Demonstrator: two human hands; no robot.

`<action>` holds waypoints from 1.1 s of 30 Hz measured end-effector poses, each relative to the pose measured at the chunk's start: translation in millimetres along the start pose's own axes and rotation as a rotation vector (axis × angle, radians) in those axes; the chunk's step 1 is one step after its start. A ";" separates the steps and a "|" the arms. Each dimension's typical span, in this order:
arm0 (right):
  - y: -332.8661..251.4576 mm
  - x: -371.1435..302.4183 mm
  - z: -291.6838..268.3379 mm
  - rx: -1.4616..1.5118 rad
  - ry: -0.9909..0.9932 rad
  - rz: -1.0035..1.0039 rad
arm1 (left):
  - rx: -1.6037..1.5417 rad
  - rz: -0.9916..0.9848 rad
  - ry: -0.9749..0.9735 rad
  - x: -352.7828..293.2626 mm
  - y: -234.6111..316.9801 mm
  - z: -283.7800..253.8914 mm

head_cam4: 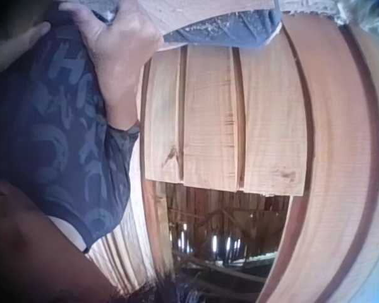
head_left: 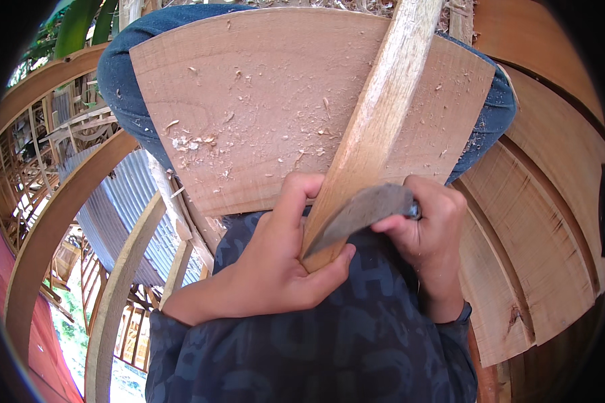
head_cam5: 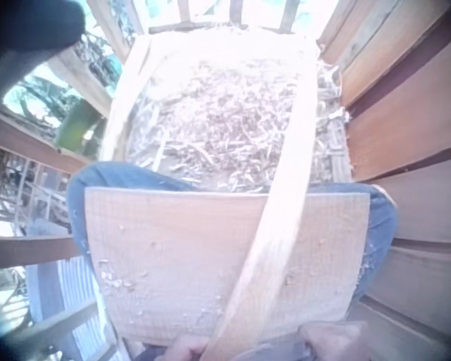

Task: The person carves a long wooden stick using a curved knife while sitting on the floor. They hold the stick with the left hand and shave off thin layers with the right hand, producing wood shavings.

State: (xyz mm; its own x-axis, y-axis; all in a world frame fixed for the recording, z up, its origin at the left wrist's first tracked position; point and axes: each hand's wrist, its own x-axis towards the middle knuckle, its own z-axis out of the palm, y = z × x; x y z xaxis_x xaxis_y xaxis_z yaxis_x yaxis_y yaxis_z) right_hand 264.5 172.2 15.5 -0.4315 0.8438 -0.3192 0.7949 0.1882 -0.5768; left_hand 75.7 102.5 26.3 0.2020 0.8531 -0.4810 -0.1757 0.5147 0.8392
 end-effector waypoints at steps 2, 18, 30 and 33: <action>8.7 8.0 1.3 -0.056 0.034 -0.021 | 0.129 0.019 0.014 -2.1 -1.7 -2.7; 26.6 21.8 -11.8 -0.182 0.155 -0.017 | 0.090 -0.015 -0.063 -1.3 8.2 -1.7; 114.3 15.0 -63.0 -0.208 0.404 0.538 | 0.017 -0.049 -0.132 -16.5 12.3 -8.3; 81.6 5.4 -53.1 -0.039 0.273 0.434 | 0.047 -0.064 -0.043 -17.1 3.1 -10.5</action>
State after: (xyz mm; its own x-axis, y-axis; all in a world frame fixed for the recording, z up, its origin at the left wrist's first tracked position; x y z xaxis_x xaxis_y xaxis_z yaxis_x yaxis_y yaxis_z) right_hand 349.7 218.8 6.7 0.0644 0.9478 -0.3122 0.8937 -0.1940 -0.4045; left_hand 61.6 90.5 34.5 0.2525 0.8139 -0.5233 -0.1164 0.5624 0.8186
